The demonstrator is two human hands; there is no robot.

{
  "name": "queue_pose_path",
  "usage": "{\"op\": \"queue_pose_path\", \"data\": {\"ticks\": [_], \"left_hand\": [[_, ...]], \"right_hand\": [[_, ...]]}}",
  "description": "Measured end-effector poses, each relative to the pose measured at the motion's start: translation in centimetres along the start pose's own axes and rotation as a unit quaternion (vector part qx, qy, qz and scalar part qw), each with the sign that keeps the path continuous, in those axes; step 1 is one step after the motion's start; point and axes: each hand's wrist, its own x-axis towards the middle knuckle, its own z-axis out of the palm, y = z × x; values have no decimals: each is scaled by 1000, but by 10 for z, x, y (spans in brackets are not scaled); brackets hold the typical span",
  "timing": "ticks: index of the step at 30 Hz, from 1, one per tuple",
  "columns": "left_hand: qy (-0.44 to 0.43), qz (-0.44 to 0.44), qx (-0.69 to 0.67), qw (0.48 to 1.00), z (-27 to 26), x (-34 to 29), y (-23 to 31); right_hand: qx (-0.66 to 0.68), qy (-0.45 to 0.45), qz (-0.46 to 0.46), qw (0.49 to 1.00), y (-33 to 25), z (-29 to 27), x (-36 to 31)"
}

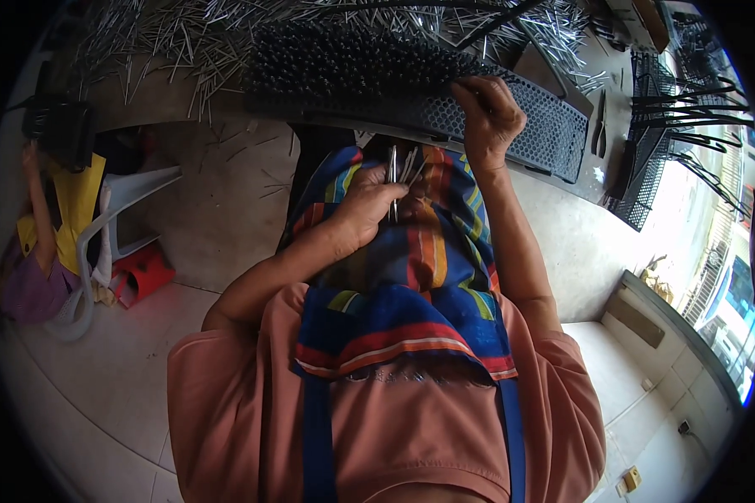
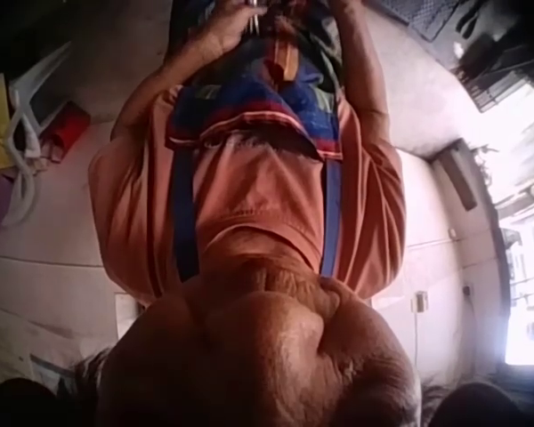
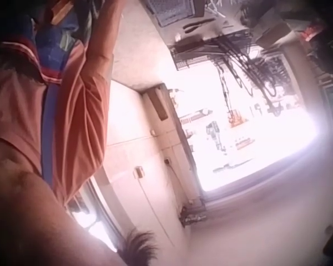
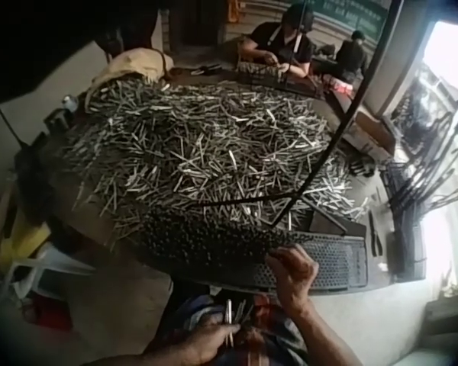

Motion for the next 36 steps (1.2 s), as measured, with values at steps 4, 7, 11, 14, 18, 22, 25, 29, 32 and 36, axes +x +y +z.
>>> {"op": "queue_pose_path", "data": {"ticks": [4,7,11,14,18,22,25,29,32,36], "left_hand": [[28,42,-45,998,8,7,4],[31,49,-47,997,6,20,4],[55,42,-48,996,6,28,8],[62,55,-71,994,7,33,9],[43,59,-83,994,12,34,14],[48,60,-101,992,13,38,15],[34,57,-104,992,12,40,14],[-5,59,-116,992,14,42,10],[17,64,-131,989,17,42,7],[58,12,-82,995,5,36,5]], "right_hand": [[-10,-5,-7,1000,-1,-1,0],[-28,4,-25,999,0,1,0],[-30,-6,-30,999,5,2,-3],[-74,-20,-41,996,5,4,-6],[-86,6,-51,995,4,6,-6],[-163,-66,-64,982,7,1,-6],[-173,-51,-80,980,-2,-3,-14],[16,-181,220,958,-2,-14,-25],[140,-201,326,913,-3,-17,-28],[175,-53,342,922,-2,-24,-20]]}}
